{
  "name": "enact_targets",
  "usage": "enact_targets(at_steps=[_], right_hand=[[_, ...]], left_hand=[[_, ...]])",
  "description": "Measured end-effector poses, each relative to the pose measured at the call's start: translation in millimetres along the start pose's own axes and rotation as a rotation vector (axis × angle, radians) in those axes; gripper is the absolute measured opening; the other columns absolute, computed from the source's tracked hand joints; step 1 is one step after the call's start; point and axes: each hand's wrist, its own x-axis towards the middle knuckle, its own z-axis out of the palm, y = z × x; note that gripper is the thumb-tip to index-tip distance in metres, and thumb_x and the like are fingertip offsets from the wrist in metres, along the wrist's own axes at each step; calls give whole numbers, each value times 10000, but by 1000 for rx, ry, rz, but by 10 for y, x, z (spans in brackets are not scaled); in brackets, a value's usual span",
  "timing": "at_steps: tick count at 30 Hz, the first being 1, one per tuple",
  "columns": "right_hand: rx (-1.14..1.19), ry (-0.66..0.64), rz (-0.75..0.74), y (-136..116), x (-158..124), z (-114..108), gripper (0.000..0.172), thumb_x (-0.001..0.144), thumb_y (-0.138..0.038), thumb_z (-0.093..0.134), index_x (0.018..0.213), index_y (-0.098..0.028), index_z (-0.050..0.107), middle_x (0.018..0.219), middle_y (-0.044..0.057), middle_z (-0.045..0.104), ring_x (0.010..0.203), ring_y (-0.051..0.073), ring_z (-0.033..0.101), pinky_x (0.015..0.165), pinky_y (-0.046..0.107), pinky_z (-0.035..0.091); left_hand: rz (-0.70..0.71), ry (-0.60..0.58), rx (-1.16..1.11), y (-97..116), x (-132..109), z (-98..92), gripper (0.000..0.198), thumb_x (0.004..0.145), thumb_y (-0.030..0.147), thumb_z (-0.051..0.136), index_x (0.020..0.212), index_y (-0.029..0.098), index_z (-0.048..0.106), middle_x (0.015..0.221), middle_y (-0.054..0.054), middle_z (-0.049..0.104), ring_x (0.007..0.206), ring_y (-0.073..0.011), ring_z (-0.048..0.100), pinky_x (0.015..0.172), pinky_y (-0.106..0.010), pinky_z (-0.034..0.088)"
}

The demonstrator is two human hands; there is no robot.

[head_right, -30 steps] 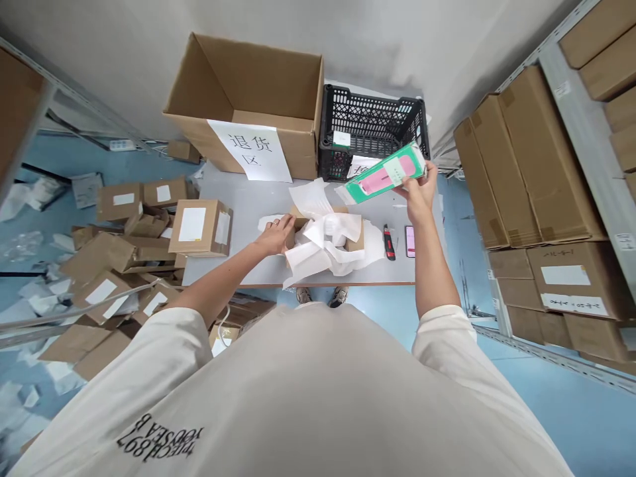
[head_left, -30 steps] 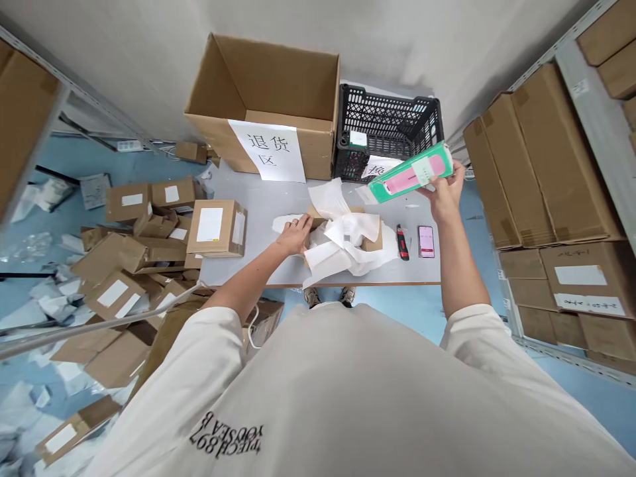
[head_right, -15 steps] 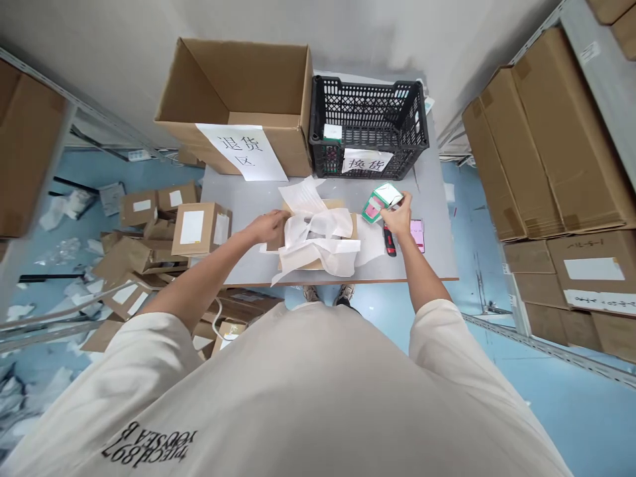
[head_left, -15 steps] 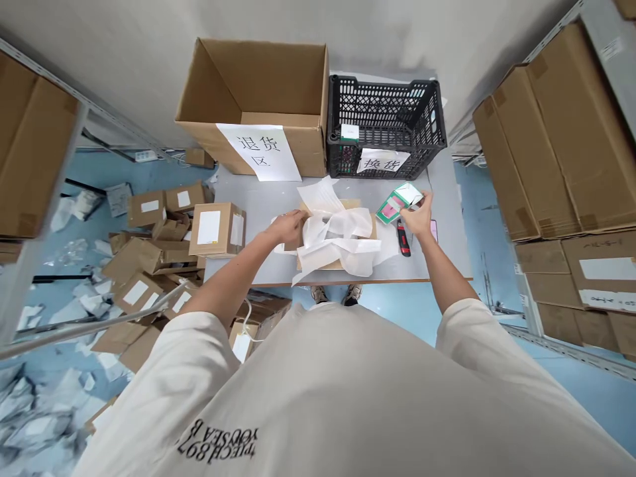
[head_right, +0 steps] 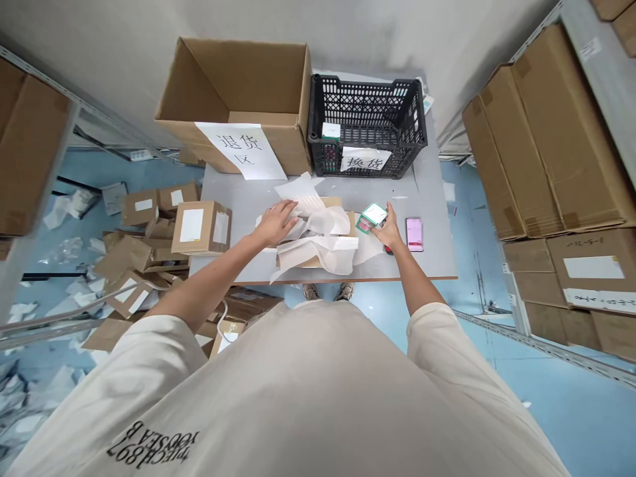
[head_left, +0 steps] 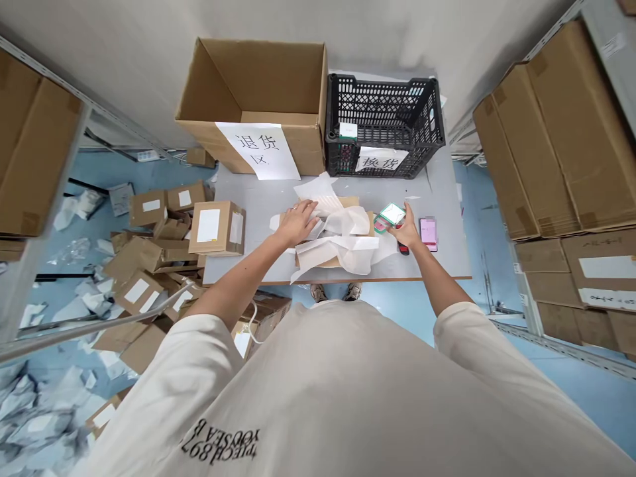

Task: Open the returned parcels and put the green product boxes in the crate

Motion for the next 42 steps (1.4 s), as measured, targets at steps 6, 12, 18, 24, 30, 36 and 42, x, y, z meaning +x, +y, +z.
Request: enact_targets(at_steps=[6,12,18,24,30,36,42], right_hand=[[-169,173,-82,-528,-146,-185,897,961,-670,718,1729,-269,488,1711,219,508,1653,459,420,1383,752,310],[-472,-382,-368,-1315,-209,129,1077,891,-522,863,1820,-220,410,1777,240,519,1635,536,409,1376,739,236],[-787,-582,-232,-1585,55,660,828,908,-179,725,1708,-64,546,1498,318,744,1490,528,545,1290,689,292],[-708,-652,-167,-1627,238,1022,363,975,-171,689,1312,-161,823,1299,249,844,1375,455,680,1232,585,441],[-221,-602,-68,-1525,364,932,808,893,-260,764,1677,-162,593,1614,197,719,1387,370,730,1210,493,564],[-229,-312,-162,-1699,726,758,931,840,-238,710,1738,-89,513,1771,247,552,1648,410,506,1386,591,401],[-348,-512,-253,-1784,522,1069,702,959,-165,562,1650,-203,675,1629,147,733,1561,419,598,1334,677,419]], left_hand=[[93,-51,-26,-48,-8,-18,751,1096,670,566,1700,224,563,1724,-179,563,1549,-418,570,1298,-562,460],[208,-362,90,36,11,149,1017,816,706,909,1667,242,601,1592,-196,659,1394,-434,690,1183,-512,556],[204,-437,170,106,95,378,480,962,491,807,1407,312,807,1432,-130,765,1354,-392,718,1161,-491,549],[55,-134,70,67,143,429,404,1060,350,617,1358,201,847,1444,-222,723,1362,-431,693,1192,-572,532],[-189,-75,-35,76,247,567,495,1069,235,512,1532,163,672,1313,-204,818,1178,-388,772,971,-507,605],[31,-223,-57,99,252,620,508,994,241,567,1467,155,730,1423,-177,807,1311,-334,742,1123,-437,585],[-40,187,-24,45,-40,299,473,1120,301,435,1485,157,700,1433,-225,726,1395,-414,647,1234,-587,471]])
